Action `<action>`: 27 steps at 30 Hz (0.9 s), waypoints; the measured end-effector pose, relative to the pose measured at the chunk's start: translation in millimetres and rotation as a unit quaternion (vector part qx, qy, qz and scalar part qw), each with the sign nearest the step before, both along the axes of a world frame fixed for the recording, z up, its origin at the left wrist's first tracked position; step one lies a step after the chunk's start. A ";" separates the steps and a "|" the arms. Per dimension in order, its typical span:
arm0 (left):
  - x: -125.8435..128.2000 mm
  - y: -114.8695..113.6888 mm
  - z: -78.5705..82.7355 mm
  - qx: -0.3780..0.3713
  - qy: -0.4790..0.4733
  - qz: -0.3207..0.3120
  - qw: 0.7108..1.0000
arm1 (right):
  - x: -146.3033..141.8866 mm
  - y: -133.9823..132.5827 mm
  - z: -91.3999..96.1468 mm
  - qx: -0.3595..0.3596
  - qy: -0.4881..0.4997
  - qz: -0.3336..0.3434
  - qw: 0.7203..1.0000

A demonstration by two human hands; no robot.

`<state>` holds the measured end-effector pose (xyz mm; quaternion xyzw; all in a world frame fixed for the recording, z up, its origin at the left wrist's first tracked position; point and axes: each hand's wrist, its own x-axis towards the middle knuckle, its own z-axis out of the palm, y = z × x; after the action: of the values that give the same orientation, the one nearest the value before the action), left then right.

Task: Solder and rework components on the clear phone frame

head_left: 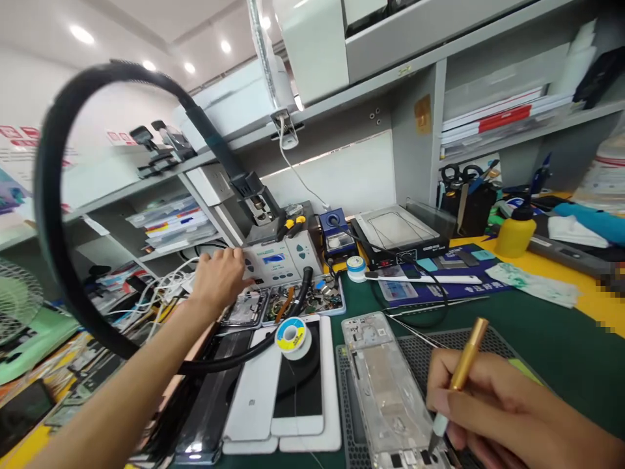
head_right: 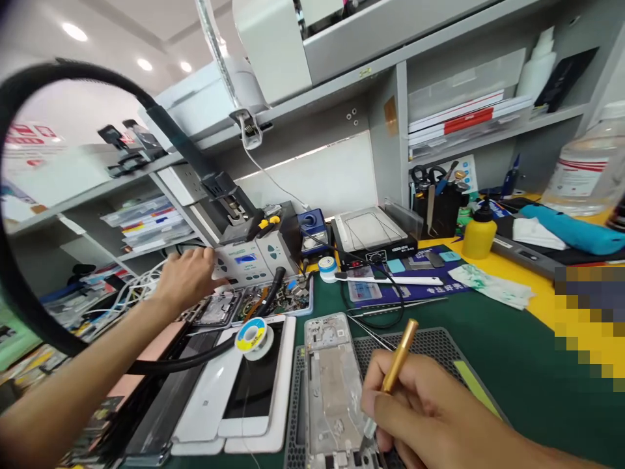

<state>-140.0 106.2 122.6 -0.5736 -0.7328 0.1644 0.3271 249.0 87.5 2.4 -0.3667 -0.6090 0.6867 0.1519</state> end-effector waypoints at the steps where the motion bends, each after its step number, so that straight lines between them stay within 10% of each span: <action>1: 3.8 -2.4 3.0 0.004 0.000 -0.004 1.000 | 0.9 1.4 3.7 -0.009 0.009 -0.003 1.000; 5: 31.2 -25.6 10.3 0.058 -0.021 -0.068 0.996 | 9.4 15.8 20.6 0.011 0.080 -0.042 0.996; 8: 66.1 -51.2 4.3 0.137 -0.063 -0.133 0.979 | 18.7 33.8 37.1 0.192 0.081 -0.122 0.970; 15: 144.1 -59.3 -25.7 0.075 -0.375 -0.405 0.830 | 28.7 59.5 66.8 0.396 -0.035 -0.064 0.915; 21: 134.3 -37.1 -44.0 0.031 -0.403 -0.404 0.820 | 26.9 66.6 49.2 0.541 -0.065 -0.053 0.837; 27: 125.8 -46.3 -60.7 0.050 -0.494 -0.348 0.795 | 31.7 78.8 29.9 0.652 -0.091 0.094 0.747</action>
<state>-14.2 59.9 61.9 -0.7759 -0.5531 -0.3029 -0.0164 280.7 166.2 32.2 -0.1802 -0.9509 0.0971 0.2320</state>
